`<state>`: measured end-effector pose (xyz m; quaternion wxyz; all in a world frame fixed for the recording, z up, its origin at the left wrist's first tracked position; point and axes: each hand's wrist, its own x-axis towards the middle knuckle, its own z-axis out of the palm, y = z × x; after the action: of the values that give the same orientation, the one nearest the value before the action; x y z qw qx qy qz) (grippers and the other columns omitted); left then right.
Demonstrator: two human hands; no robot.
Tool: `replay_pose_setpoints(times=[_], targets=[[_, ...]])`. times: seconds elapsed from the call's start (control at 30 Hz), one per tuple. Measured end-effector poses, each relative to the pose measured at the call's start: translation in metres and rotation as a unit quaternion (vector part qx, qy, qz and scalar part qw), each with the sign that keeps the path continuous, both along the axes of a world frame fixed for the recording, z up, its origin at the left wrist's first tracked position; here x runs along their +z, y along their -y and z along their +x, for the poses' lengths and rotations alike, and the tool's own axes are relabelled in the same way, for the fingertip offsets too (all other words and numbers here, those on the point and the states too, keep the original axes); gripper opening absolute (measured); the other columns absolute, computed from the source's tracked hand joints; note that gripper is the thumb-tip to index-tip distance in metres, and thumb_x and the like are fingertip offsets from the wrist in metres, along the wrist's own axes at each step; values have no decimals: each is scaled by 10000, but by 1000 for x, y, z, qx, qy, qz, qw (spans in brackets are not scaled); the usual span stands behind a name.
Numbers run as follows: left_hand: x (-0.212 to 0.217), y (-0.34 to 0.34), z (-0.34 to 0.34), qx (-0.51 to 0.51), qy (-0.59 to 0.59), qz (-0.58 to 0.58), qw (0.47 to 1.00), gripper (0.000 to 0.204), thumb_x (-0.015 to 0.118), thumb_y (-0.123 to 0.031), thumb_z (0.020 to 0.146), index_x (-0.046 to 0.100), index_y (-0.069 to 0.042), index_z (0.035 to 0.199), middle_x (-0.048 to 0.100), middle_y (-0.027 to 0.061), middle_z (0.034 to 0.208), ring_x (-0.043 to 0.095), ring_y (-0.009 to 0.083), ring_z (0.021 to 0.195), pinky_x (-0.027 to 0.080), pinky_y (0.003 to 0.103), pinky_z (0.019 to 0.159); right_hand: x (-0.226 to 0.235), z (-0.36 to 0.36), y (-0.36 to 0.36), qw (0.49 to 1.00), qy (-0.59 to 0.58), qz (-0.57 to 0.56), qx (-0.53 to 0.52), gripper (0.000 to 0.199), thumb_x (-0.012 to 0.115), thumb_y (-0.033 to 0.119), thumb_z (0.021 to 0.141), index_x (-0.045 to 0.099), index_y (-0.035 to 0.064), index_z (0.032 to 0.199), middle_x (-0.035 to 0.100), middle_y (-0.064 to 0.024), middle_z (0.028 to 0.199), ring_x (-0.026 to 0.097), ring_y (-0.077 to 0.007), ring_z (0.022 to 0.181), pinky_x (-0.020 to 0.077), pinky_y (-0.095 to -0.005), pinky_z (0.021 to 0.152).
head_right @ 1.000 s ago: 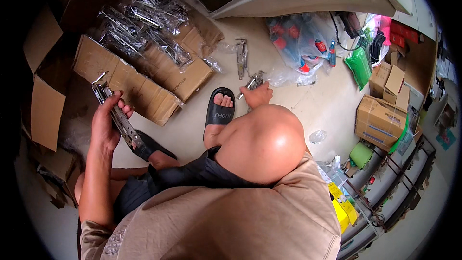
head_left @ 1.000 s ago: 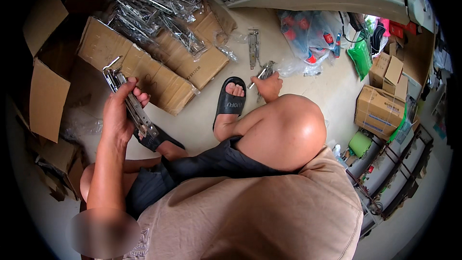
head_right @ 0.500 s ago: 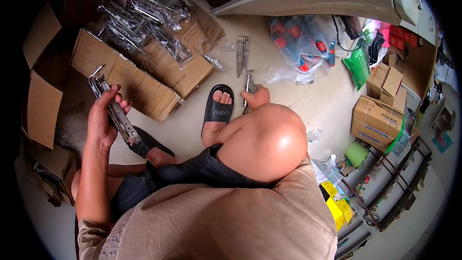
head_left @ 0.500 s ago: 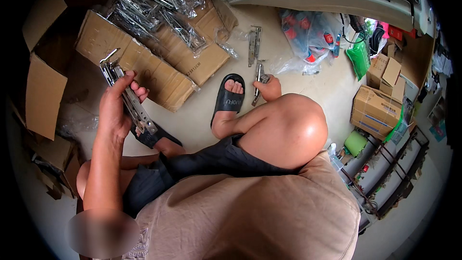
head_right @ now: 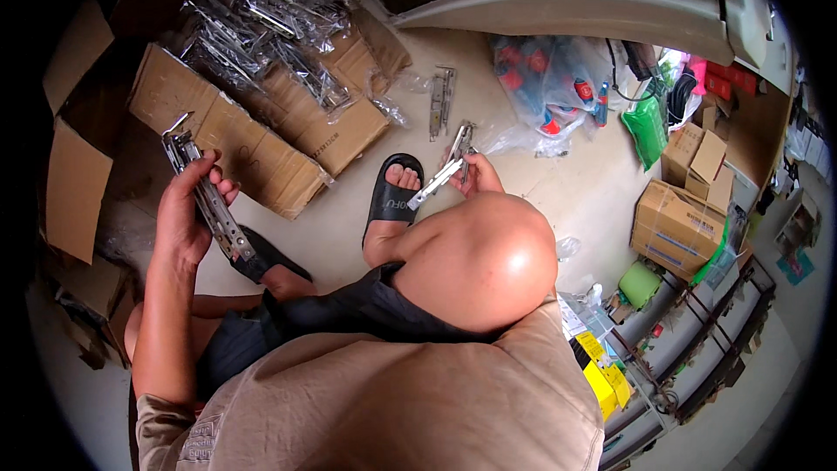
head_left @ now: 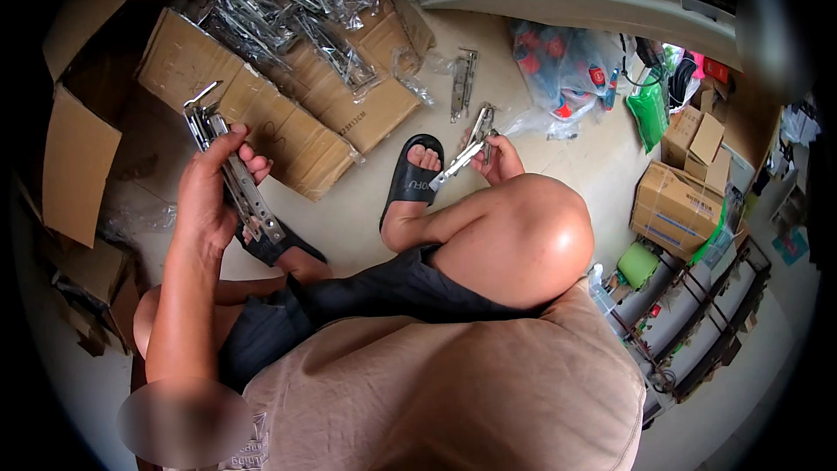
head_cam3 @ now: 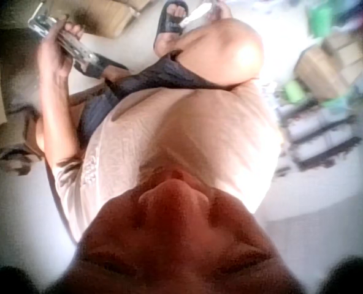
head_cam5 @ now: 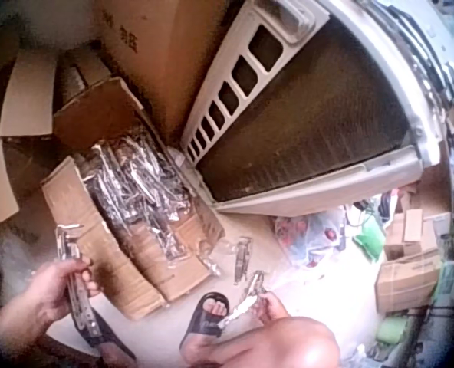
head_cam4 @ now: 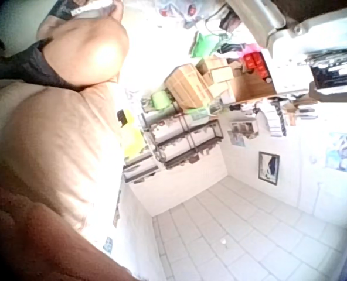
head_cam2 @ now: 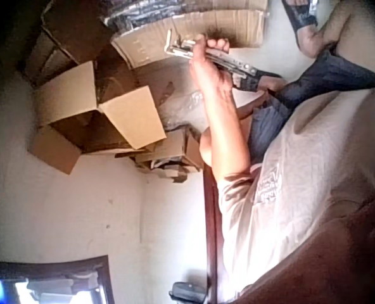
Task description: The person picks up several metal hinges, folds them, and then carries a stack of hinges toward a doorway.
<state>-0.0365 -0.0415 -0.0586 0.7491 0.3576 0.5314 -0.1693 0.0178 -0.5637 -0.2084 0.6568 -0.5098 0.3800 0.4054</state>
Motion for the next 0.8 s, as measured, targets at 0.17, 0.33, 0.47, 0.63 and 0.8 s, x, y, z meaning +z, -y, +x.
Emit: replay_pose_setpoints(times=[0.17,0.33,0.47,0.63,0.8], targets=[[-1,2,0,-6,-7,0,1000,238,691,-209,1013,677,-36,1177,666,-18,794,689,122,724,625,318,813,-25,-2,22,998,7,18,-52,324,532,290,1045,627,33,1217,735,-123,1154,715,-247,1036,580,-426,1025],[-4,2,-1,-6,-4,-4,1000,237,690,-212,1013,677,-38,1175,666,-17,794,690,122,726,624,320,818,-32,5,21,996,21,-18,-85,221,557,280,1081,625,96,1184,725,-113,1156,710,-270,1053,573,-460,1029],[-5,3,-1,-6,-1,-2,1000,230,683,-211,1017,677,-40,1171,664,-17,794,690,122,727,622,323,828,-14,21,-1,990,34,-36,-133,262,505,297,1118,612,63,1164,715,-142,1175,706,-304,1091,580,-465,1018],[-3,3,0,-3,-6,-1,1000,228,677,-206,1020,673,-39,1176,663,-15,796,686,123,725,620,323,827,-2,38,27,986,90,-47,-135,259,481,267,1127,589,36,1080,720,-183,1134,713,-363,1136,599,-489,1002],[-4,4,-2,1,-7,-2,1000,228,671,-201,1023,669,-38,1184,661,-13,798,679,123,721,620,321,817,9,60,41,971,92,-205,-82,209,668,309,1054,599,113,1080,534,-10,737,523,-152,606,491,-335,563]])
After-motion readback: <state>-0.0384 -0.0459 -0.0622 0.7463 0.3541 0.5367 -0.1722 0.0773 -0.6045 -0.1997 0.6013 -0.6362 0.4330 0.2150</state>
